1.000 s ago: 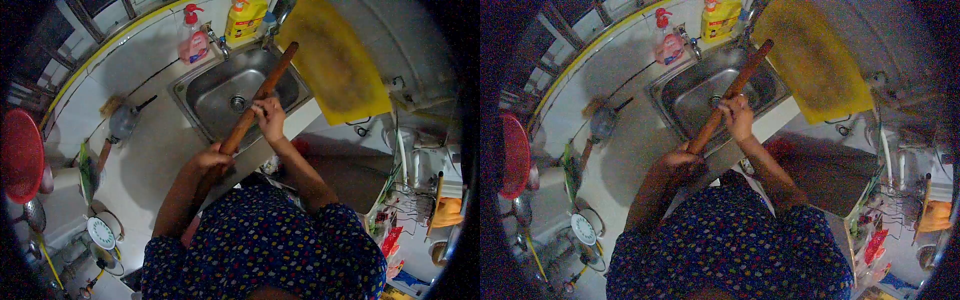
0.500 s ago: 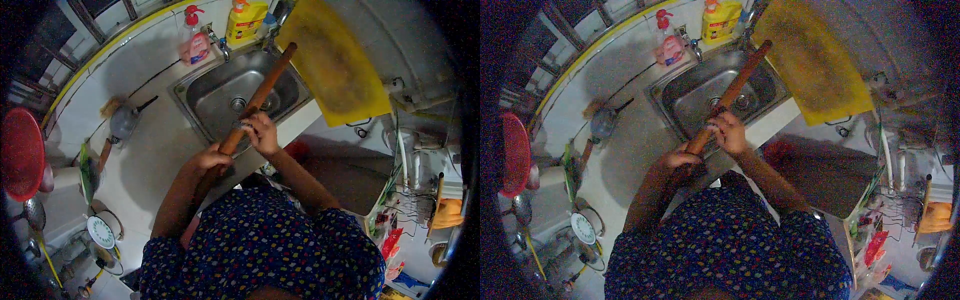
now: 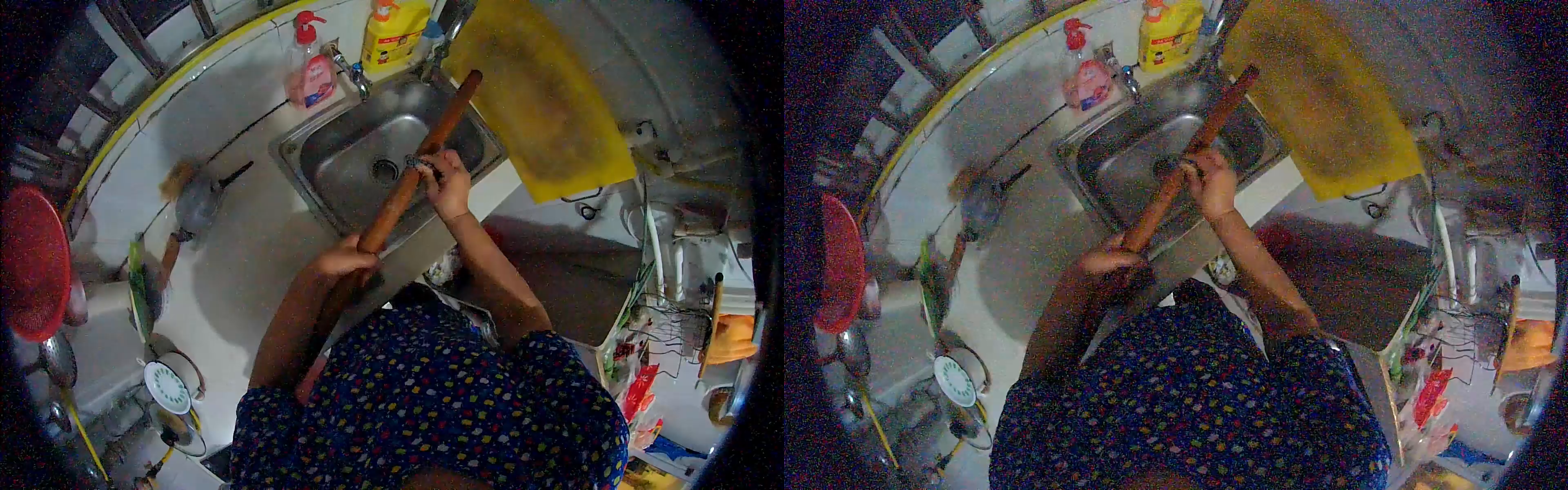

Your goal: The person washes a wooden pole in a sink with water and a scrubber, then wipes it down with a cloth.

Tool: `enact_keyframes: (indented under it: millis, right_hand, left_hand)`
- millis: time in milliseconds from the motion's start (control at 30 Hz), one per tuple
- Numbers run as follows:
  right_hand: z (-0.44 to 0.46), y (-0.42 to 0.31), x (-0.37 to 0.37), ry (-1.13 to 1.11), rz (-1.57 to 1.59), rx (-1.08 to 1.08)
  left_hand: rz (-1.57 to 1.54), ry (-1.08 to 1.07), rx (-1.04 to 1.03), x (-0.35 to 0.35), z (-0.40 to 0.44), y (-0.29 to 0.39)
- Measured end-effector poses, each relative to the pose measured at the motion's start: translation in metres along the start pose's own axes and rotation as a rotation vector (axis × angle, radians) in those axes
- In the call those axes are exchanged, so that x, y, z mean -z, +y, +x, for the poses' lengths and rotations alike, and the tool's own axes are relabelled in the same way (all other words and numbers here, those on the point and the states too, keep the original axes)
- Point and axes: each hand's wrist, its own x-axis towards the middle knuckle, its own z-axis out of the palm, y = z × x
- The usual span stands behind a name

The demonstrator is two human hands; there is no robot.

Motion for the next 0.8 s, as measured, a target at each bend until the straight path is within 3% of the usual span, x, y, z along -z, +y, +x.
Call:
enact_keyframes:
  millis: [67, 133, 233, 267, 333, 400, 500, 600, 733, 800]
  right_hand:
    - [-0.004, 0.001, -0.004, 0.072, -0.007, -0.056]
    - [-0.028, -0.013, -0.013, -0.053, 0.041, 0.235]
    - [-0.047, -0.021, -0.023, -0.076, 0.093, 0.226]
    - [-0.036, -0.012, -0.020, -0.077, 0.093, 0.224]
    - [0.001, 0.013, -0.010, 0.023, -0.087, -0.026]
    - [0.007, 0.010, -0.009, 0.075, -0.070, -0.043]
    - [-0.021, -0.019, -0.018, 0.065, 0.017, -0.068]
    - [-0.045, -0.036, -0.026, -0.133, 0.180, 0.058]
    - [0.007, -0.006, -0.009, -0.003, 0.026, -0.038]
    - [0.012, -0.004, -0.010, 0.077, -0.067, -0.073]
  left_hand:
    - [0.068, -0.029, 0.018, 0.000, -0.001, 0.010]
    - [0.130, -0.054, 0.037, 0.000, -0.003, 0.015]
    - [0.000, -0.114, -0.070, 0.002, -0.004, 0.010]
    - [0.096, -0.001, -0.176, 0.000, 0.002, 0.002]
    - [0.194, 0.116, -0.283, 0.002, 0.009, -0.007]
    - [0.759, 0.303, -0.345, 0.006, 0.015, -0.012]
    - [0.757, 0.363, -0.429, 0.023, 0.038, -0.045]
    - [0.765, 0.400, -0.460, 0.022, 0.036, -0.042]
    - [0.883, 0.544, -0.460, 0.009, 0.027, -0.030]
    - [1.062, 0.583, -0.277, -0.021, -0.005, 0.015]
